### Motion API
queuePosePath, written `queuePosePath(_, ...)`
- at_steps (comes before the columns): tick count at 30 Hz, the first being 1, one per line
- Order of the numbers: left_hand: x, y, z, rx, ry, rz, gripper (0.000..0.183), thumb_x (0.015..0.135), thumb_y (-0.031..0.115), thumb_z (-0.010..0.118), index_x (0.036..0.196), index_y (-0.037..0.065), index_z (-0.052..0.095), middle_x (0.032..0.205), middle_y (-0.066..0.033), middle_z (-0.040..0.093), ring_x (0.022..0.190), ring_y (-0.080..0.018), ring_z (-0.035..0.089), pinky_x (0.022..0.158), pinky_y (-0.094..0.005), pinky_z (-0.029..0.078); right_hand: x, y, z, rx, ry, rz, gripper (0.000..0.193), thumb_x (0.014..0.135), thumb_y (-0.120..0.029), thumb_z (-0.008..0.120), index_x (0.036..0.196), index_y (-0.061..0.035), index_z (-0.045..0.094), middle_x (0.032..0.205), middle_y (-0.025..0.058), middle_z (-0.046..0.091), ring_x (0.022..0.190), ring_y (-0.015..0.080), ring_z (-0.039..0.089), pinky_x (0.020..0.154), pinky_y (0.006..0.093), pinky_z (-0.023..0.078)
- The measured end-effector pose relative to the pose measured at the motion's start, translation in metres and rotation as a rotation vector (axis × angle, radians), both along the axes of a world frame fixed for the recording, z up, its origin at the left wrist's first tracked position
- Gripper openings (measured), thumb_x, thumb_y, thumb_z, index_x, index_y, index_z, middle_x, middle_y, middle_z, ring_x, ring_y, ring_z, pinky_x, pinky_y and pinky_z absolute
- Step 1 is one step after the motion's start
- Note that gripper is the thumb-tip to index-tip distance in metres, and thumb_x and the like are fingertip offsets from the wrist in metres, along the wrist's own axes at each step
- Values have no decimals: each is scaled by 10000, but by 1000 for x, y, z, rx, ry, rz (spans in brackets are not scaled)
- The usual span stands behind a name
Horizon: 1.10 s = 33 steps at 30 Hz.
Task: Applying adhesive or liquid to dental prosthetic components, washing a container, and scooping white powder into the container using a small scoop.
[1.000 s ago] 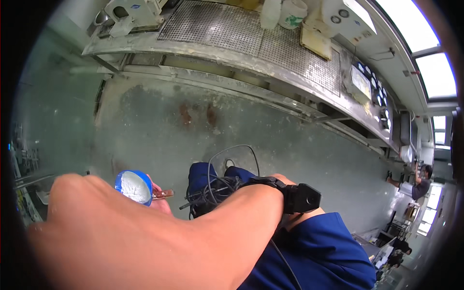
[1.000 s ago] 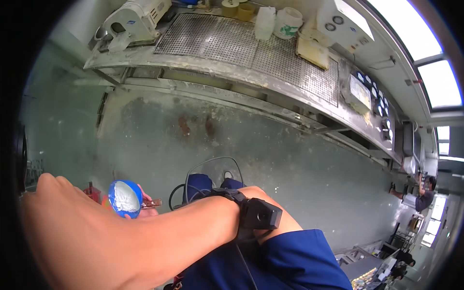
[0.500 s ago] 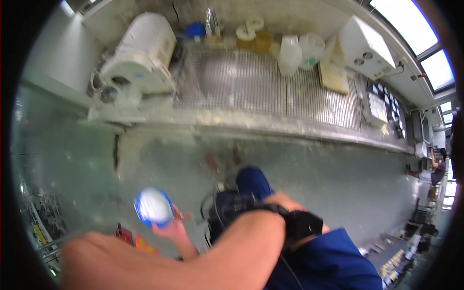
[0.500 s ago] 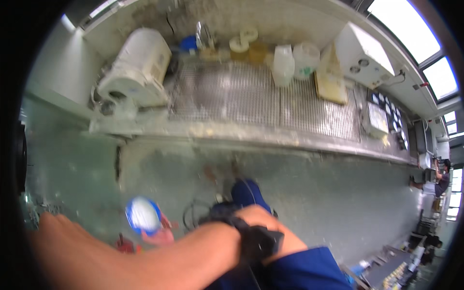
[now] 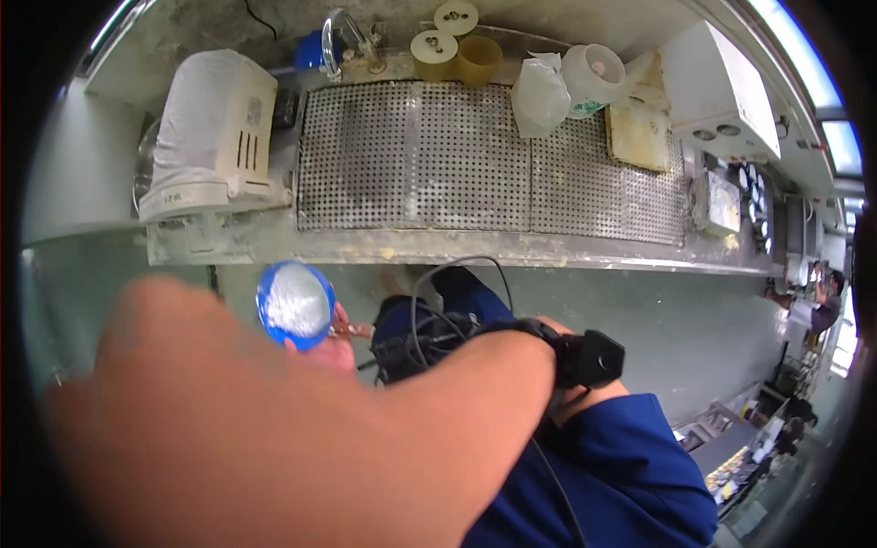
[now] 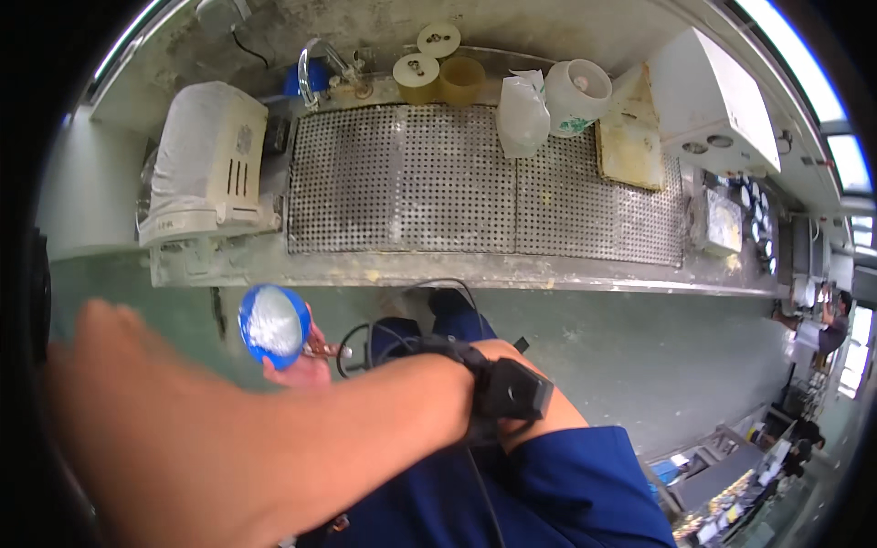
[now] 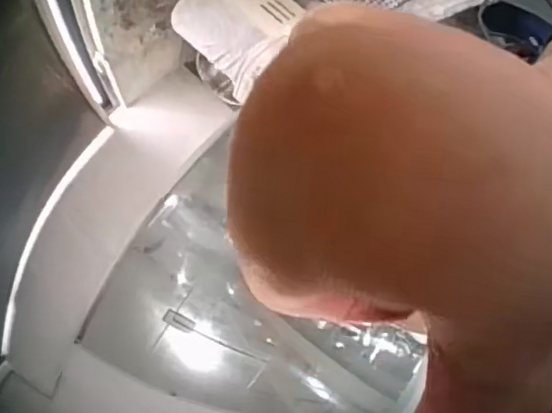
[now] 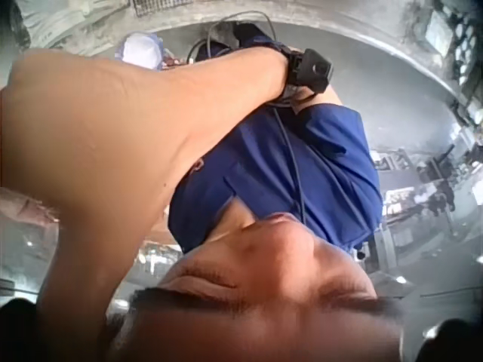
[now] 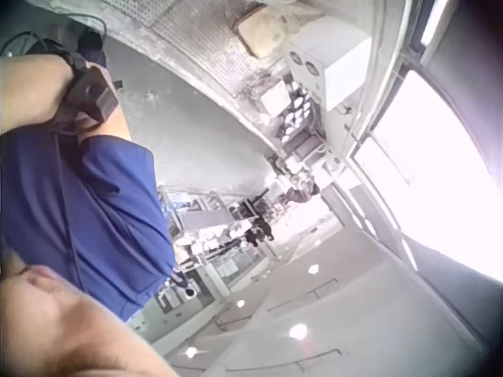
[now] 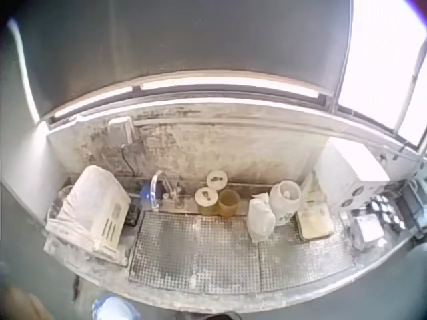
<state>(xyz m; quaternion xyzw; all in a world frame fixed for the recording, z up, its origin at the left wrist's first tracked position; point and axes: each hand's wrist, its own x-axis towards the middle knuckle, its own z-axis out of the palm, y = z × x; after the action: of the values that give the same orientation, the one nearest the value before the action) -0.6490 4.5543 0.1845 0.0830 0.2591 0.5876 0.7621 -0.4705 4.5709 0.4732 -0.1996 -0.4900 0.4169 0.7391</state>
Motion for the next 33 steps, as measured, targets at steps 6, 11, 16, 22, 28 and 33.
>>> queuePosePath(6, 1, -2, -15, -205, 178, -10, 881, 803, 529, 635, 1517, 147, 288, 1492, -163, 406, 1299, -360, 490, 1023, -518, 468, 61, 45, -84, -247, -523, 329, 549, 777, -404, 841, 571, -41, 484, 502, 34, 477, 450, 156, 448, 444, 323, 335)
queuePosePath(11, 26, 43, -26, 27, 271, -15, 865, 763, 522, 607, 1493, 145, 335, 1433, -113, 484, 1285, -329, 510, 986, -498, 501, 147, 105, -242, -788, -835, -24, 317, 865, -339, 759, 824, -26, 730, 644, 73, 628, 610, 131, 557, 610, 304, 471)
queuePosePath(16, 2, 66, -40, -81, 132, -182, 855, 759, 474, 620, 1484, 114, 344, 1441, -124, 479, 1295, -339, 502, 1072, -511, 431, 185, 204, -295, -746, -1109, -182, 273, 803, -286, 743, 956, -59, 756, 1157, 193, 678, 1047, 309, 659, 890, 408, 520)
queuePosePath(22, -12, 115, -55, -124, 147, -275, 857, 758, 398, 618, 1467, 12, 331, 1397, -185, 511, 1272, -341, 528, 1069, -482, 433, 197, 331, -326, -446, -2030, -440, 232, 740, -135, 670, 903, 14, 741, 1571, 182, 307, 1454, 337, 279, 1085, 505, 372)
queuePosePath(28, -13, 150, -104, -91, 91, -627, 814, 795, 451, 608, 1428, -10, 384, 1376, -186, 534, 1215, -328, 569, 1071, -477, 433, 216, 362, -386, -354, -1957, -612, 281, 765, -59, 602, 1003, 55, 700, 1530, 239, 334, 1458, 361, 261, 1132, 523, 330)
queuePosePath(33, -3, 147, -118, -38, 15, -616, 774, 809, 447, 580, 1376, -55, 420, 1343, -193, 557, 1153, -321, 614, 1001, -463, 499, 206, 350, -383, -481, -1885, -601, 450, 772, -7, 573, 1217, 37, 622, 1489, 290, 350, 1424, 433, 293, 1131, 510, 343)
